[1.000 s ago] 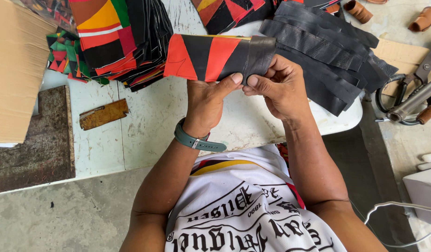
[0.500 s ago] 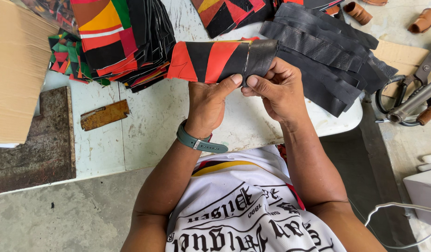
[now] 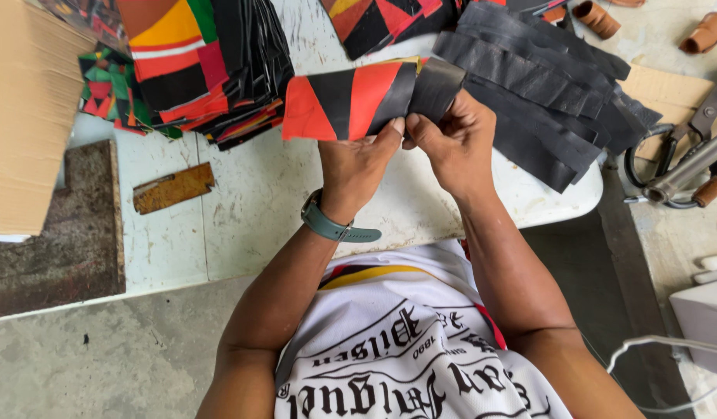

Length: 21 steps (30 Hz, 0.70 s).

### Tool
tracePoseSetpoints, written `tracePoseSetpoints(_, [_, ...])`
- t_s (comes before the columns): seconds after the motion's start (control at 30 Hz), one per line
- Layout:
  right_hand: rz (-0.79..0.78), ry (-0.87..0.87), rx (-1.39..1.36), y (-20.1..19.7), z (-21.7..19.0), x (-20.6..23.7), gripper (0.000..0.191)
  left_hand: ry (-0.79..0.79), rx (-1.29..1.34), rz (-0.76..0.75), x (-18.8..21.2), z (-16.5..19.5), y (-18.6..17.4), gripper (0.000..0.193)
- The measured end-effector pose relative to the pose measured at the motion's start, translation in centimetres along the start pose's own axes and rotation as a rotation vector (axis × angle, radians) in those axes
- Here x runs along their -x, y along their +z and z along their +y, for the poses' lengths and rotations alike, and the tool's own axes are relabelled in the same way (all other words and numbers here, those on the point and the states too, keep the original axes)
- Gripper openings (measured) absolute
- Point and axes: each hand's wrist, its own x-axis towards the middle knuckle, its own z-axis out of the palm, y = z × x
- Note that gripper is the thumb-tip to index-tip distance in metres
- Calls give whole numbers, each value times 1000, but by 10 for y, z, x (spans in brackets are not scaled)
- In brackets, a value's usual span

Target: The person assembles patchwork panels by picking colored rubber pieces one at a time, aligning each piece on a black rubber backing, and pressing it in place by hand. Finished panels are placed on a growing stack, and the person starts the next panel.

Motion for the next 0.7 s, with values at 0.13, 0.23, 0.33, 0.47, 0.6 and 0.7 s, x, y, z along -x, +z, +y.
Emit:
tracePoseSetpoints(0.13, [-89,12,-13,6,5,0,15,69,328,-12,-4,4,-8,33])
tracePoseSetpoints(0.23, [-107,91,-182,7,7,0,16,-40,548,43,-7,5,-9,16])
tracePoseSetpoints(0.33, [-80,94,-323,7,11,-3,11,113,377,15,-7,3,-4,21])
tracePoseSetpoints(0.47, [-79,81,-506,9,15,-1,18,57,511,139,-6,2,3,26])
tracePoseSetpoints(0.6, [-99,73,-444,8,13,1,19,75,513,144,-4,5,3,25])
tracePoseSetpoints(0.7, [-65,92,-431,3,7,-2,22,98,444,124,-3,5,2,27])
